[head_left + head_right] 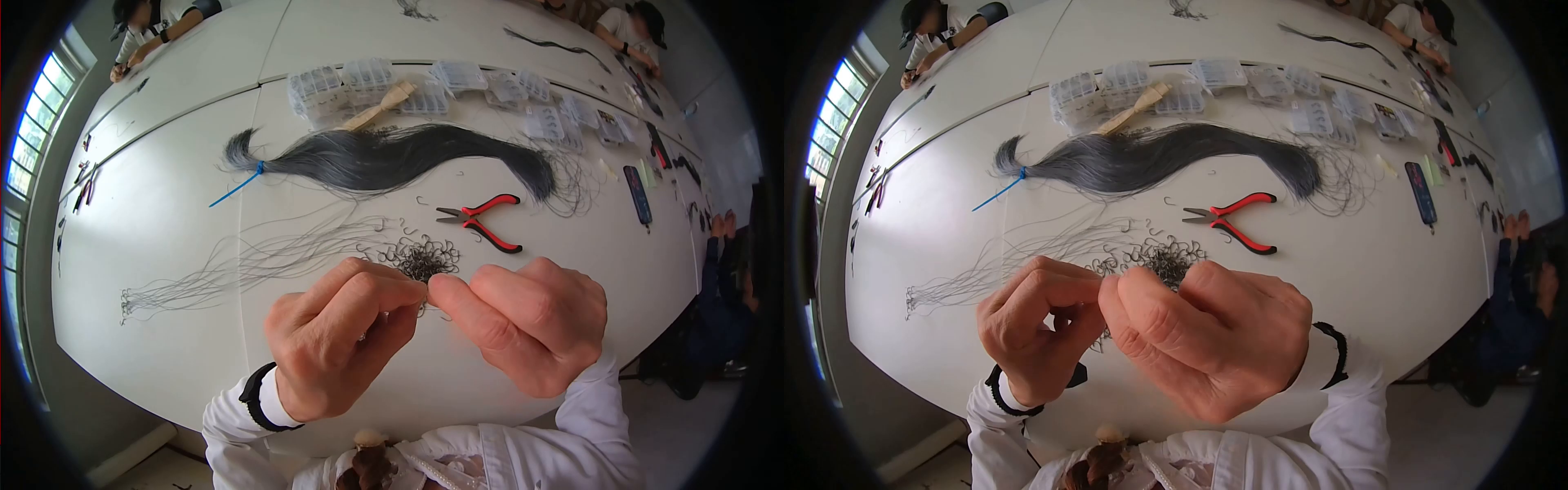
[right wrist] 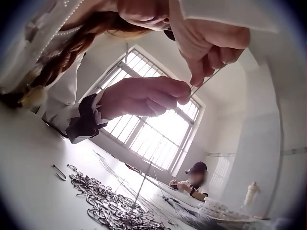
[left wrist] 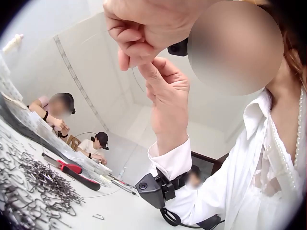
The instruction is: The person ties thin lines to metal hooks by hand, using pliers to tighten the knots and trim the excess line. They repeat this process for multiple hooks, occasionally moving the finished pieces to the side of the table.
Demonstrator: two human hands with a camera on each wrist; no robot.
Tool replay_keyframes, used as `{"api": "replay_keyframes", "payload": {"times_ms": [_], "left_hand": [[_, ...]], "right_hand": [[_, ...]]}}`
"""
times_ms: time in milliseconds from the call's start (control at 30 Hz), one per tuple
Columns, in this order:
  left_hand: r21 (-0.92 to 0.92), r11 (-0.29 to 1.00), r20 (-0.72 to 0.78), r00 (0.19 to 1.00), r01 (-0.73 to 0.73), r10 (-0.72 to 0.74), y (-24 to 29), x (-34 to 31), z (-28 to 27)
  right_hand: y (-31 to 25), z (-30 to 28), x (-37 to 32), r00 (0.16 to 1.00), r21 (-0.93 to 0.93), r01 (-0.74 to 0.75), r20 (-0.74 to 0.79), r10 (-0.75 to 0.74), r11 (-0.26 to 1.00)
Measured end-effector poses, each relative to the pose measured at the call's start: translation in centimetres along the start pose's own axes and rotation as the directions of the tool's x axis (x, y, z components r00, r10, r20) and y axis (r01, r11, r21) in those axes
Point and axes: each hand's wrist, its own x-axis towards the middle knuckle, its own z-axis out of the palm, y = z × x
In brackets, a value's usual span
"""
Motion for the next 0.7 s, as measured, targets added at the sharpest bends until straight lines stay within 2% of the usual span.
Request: {"api": "replay_keyframes", "payload": {"times_ms": [33,133,167,233,367,433,467,533,567,633,667,700], "left_hand": [[-0.023,1.0,0.022,1.0,-0.005,0.005,0.0,0.0,0.0],[-0.047,0.999,0.059,0.998,0.013,-0.01,0.1,0.0,-0.2],[-0.047,0.999,0.061,0.998,0.012,-0.009,0.1,0.0,-0.2],[-0.055,0.998,0.071,0.997,0.015,-0.011,0.1,0.0,-0.3],[-0.052,0.999,0.077,0.997,0.002,0.002,0.3,0.1,-0.3],[0.005,0.999,0.017,0.999,0.044,-0.044,0.8,0.3,0.0],[0.005,0.999,0.018,0.999,0.042,-0.042,0.7,0.2,0.0],[0.017,1.0,0.005,1.0,0.003,-0.003,0.6,0.2,0.0],[0.017,1.0,0.005,1.0,0.002,-0.003,0.5,0.2,0.0],[0.037,0.999,-0.008,1.0,-0.03,0.03,0.5,0.2,0.0],[0.037,0.999,-0.008,1.0,-0.03,0.03,0.4,0.1,-0.2],[0.044,0.998,0.032,0.998,-0.048,0.047,0.2,0.0,-0.5]], "right_hand": [[0.3,0.0,0.0,1.0,-0.001,-0.003,0.0,0.003,1.0],[0.7,0.4,0.2,0.985,0.167,-0.172,0.024,0.17,0.971],[0.8,0.5,0.2,0.985,0.166,-0.174,0.023,0.172,0.971],[1.0,0.7,0.2,0.955,0.301,-0.297,0.08,0.286,0.906],[1.4,0.9,0.2,0.917,0.431,-0.398,0.169,0.361,0.81],[1.6,1.1,0.0,0.873,0.535,-0.486,0.264,0.409,0.691],[1.6,0.9,0.1,0.873,0.534,-0.486,0.263,0.41,0.691],[1.6,0.6,0.5,0.778,0.567,-0.627,0.419,0.468,0.534],[1.6,0.7,0.4,0.778,0.567,-0.627,0.419,0.469,0.534],[1.6,1.0,0.1,0.712,0.619,-0.693,0.509,0.484,0.369],[1.7,0.9,0.2,0.712,0.619,-0.693,0.509,0.484,0.369],[1.8,0.9,0.3,0.661,0.604,-0.74,0.572,0.486,0.295]]}}
